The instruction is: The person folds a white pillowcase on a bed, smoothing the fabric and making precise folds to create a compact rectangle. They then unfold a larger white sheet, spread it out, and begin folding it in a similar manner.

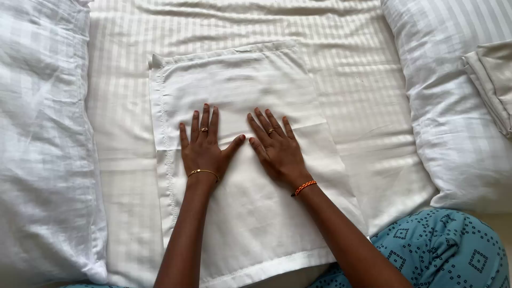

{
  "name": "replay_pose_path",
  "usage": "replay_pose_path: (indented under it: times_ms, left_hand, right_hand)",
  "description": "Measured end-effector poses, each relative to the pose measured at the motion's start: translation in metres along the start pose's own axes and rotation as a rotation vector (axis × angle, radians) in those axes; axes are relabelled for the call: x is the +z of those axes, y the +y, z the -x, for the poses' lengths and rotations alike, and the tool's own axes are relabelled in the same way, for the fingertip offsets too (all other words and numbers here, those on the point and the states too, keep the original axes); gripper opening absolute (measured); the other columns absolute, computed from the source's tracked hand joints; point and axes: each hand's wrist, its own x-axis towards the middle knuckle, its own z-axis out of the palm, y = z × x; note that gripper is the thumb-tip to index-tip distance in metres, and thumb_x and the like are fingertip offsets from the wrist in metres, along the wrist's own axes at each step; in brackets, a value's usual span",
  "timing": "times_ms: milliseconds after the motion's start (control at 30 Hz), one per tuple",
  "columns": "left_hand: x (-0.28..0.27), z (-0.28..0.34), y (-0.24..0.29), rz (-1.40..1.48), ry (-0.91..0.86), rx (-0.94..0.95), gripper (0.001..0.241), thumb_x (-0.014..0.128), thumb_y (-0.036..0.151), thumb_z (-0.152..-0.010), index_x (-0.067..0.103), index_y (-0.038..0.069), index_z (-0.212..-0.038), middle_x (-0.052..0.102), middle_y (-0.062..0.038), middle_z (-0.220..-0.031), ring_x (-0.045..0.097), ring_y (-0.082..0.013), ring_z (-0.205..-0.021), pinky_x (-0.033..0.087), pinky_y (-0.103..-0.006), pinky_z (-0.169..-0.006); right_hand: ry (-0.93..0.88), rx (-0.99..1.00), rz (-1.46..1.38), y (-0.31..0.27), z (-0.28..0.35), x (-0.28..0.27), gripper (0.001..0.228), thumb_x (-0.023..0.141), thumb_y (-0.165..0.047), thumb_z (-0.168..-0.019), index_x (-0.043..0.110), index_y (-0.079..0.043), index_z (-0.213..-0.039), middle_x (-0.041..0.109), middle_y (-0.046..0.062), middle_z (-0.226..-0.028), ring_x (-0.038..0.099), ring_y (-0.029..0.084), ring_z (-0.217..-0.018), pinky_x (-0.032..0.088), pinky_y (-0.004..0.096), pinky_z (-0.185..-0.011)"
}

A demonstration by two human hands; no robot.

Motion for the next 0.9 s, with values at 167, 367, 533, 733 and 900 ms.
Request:
replay_pose_path:
  times_ms: [167,367,533,733,900]
  left_hand:
    - [-0.007,-0.005,-0.006,-0.029,-0.023,-0.027,0.111,0.026,0.096,-0.078,0.01,0.027,-0.163,0.007,0.005,-0.17,0.005,-0.014,-0.155,-0.005,-0.0439,-0.126]
    - [-0.01,-0.013,-0.011,-0.034,-0.067,-0.045,0.112,0.025,0.098,-0.075,0.008,0.03,-0.162,0.004,0.006,-0.17,0.001,-0.0128,-0.155,-0.006,-0.0434,-0.125]
    - [-0.012,-0.028,-0.021,-0.068,-0.103,-0.053,0.108,0.024,0.096,-0.079,0.007,0.03,-0.163,0.002,0.006,-0.171,0.0,-0.0132,-0.156,-0.007,-0.0444,-0.126]
    - [-0.013,-0.045,-0.03,-0.041,-0.099,-0.061,0.107,0.023,0.095,-0.079,0.006,0.031,-0.163,0.002,0.006,-0.171,0.0,-0.0137,-0.156,-0.007,-0.0435,-0.126]
    - [-0.004,-0.049,-0.038,-0.028,-0.056,-0.049,0.102,0.02,0.092,-0.084,0.007,0.029,-0.164,0.001,0.005,-0.172,0.001,-0.0168,-0.157,-0.008,-0.0447,-0.125]
  right_hand:
    - [-0.009,0.103,0.019,0.022,-0.011,-0.007,0.073,0.026,-0.068,-0.1,0.022,-0.03,-0.163,0.018,-0.004,-0.171,0.011,0.017,-0.157,0.003,0.044,-0.128]
    - [-0.021,0.183,0.04,0.057,-0.025,-0.009,0.081,0.025,-0.076,-0.096,0.02,-0.031,-0.163,0.016,-0.003,-0.171,0.009,0.017,-0.158,0.003,0.044,-0.128]
    - [-0.05,0.183,0.096,0.07,-0.037,-0.01,0.084,0.025,-0.078,-0.093,0.019,-0.031,-0.163,0.013,-0.003,-0.171,0.007,0.017,-0.157,0.002,0.044,-0.127]
    - [-0.034,0.18,0.105,0.083,-0.054,-0.007,0.087,0.023,-0.081,-0.093,0.016,-0.03,-0.164,0.011,0.0,-0.172,0.005,0.018,-0.158,0.001,0.044,-0.128]
    - [0.003,0.172,0.143,0.09,-0.06,-0.004,0.087,0.021,-0.081,-0.094,0.016,-0.031,-0.165,0.011,0.001,-0.172,0.006,0.019,-0.158,0.002,0.046,-0.128]
